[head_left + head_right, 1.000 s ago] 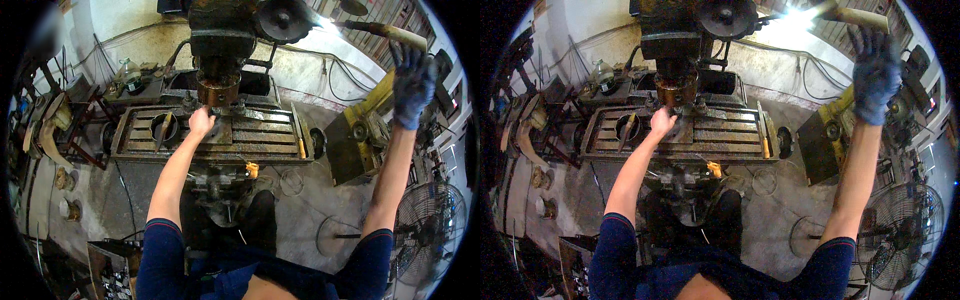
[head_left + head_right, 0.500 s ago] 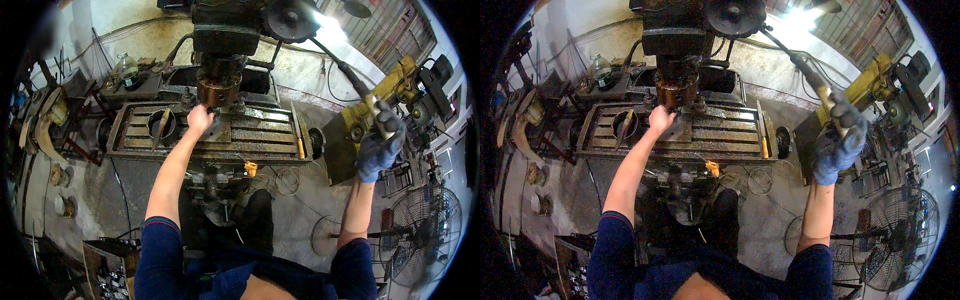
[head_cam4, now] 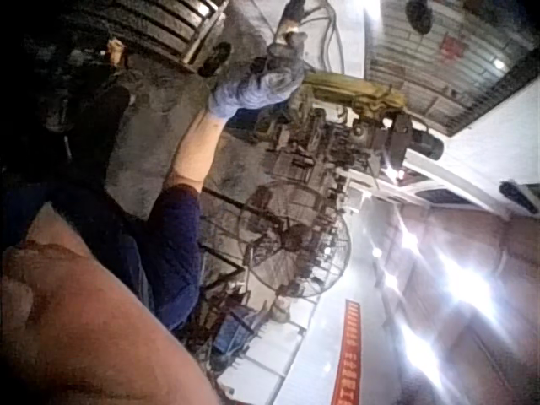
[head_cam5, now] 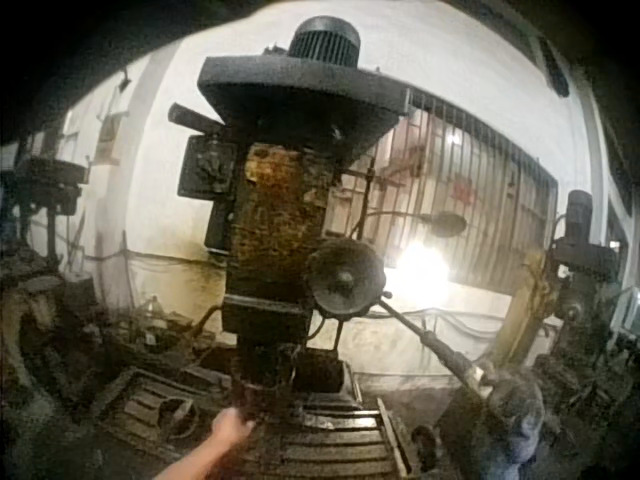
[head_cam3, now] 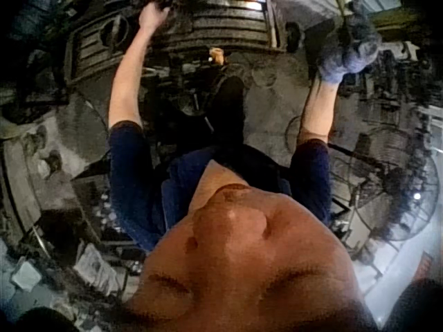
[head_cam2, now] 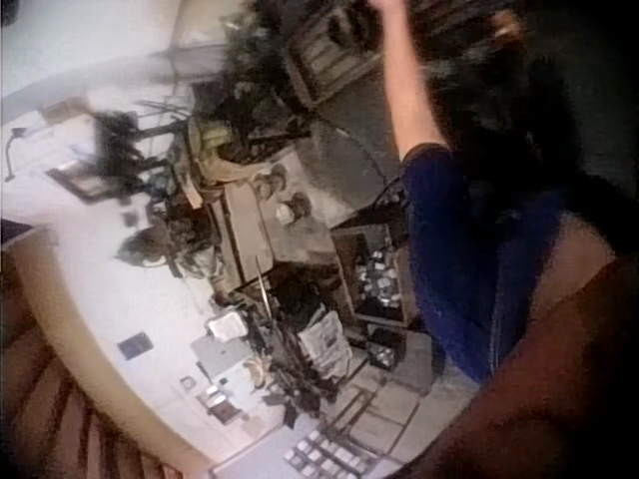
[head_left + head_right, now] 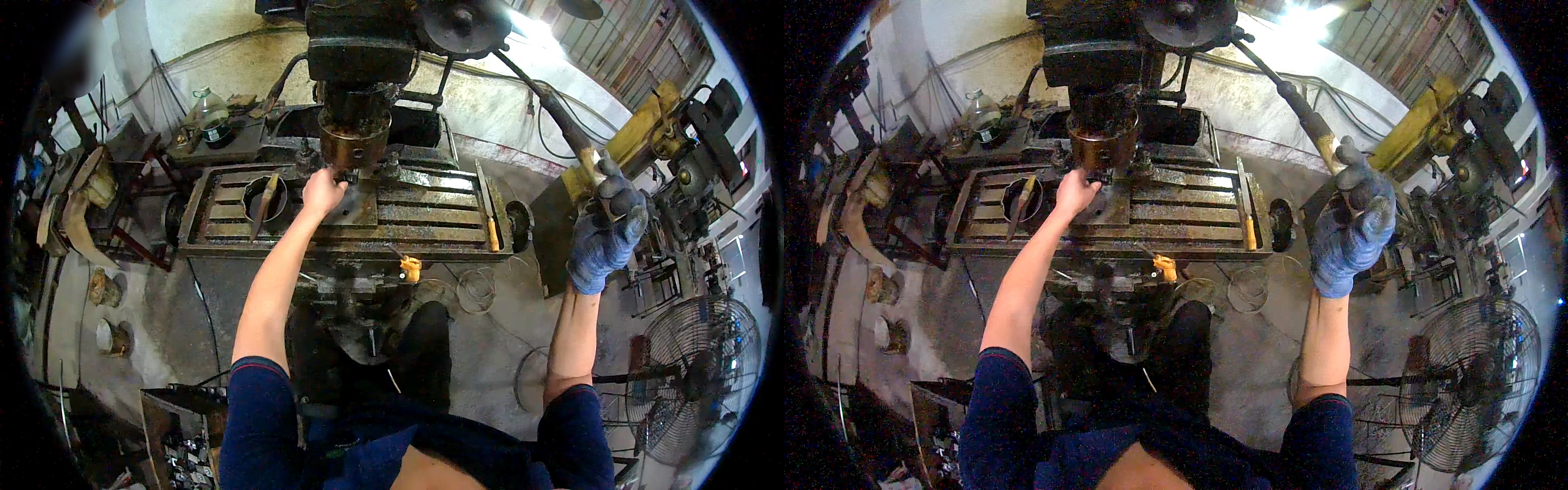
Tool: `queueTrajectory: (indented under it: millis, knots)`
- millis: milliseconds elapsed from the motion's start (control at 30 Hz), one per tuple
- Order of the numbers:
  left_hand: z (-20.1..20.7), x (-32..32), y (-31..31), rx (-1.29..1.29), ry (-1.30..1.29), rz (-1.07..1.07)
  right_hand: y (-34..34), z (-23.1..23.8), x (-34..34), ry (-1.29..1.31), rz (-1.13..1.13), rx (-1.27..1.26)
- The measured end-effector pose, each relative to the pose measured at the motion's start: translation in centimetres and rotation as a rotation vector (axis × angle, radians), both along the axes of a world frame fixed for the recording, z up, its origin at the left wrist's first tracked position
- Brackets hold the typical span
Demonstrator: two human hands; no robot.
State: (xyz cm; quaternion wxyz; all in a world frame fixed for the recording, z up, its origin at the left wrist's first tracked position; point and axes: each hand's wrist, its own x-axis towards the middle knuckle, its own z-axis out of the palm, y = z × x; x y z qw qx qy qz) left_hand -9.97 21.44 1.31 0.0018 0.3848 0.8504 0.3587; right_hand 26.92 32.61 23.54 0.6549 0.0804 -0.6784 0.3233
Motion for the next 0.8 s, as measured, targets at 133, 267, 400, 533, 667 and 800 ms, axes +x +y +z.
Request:
queueTrajectory:
  millis: [133,267,400,533,667,800]
  knots:
    - [2.7,2.2,-4.6,0.057,-0.185,-0.146,-0.9,-0.7,-0.4,0.029,-0.040,-0.051]
    - [4.4,4.5,-11.7,0.064,-0.373,-0.284,-0.9,-1.2,-0.6,0.037,-0.018,-0.035]
    - [4.9,6.1,-20.4,0.057,-0.449,-0.229,-1.5,-1.7,-0.6,0.064,-0.100,-0.107]
    - [4.6,6.6,-29.1,0.022,-0.561,0.045,-1.2,-2.5,-0.7,0.055,-0.060,-0.058]
    - [2.2,5.8,-35.0,0.266,-0.629,0.230,-1.7,-2.7,-0.9,0.071,-0.087,-0.065]
    - [2.1,5.5,-36.9,0.298,-0.626,0.285,-1.3,-3.8,-0.8,0.066,-0.085,-0.039]
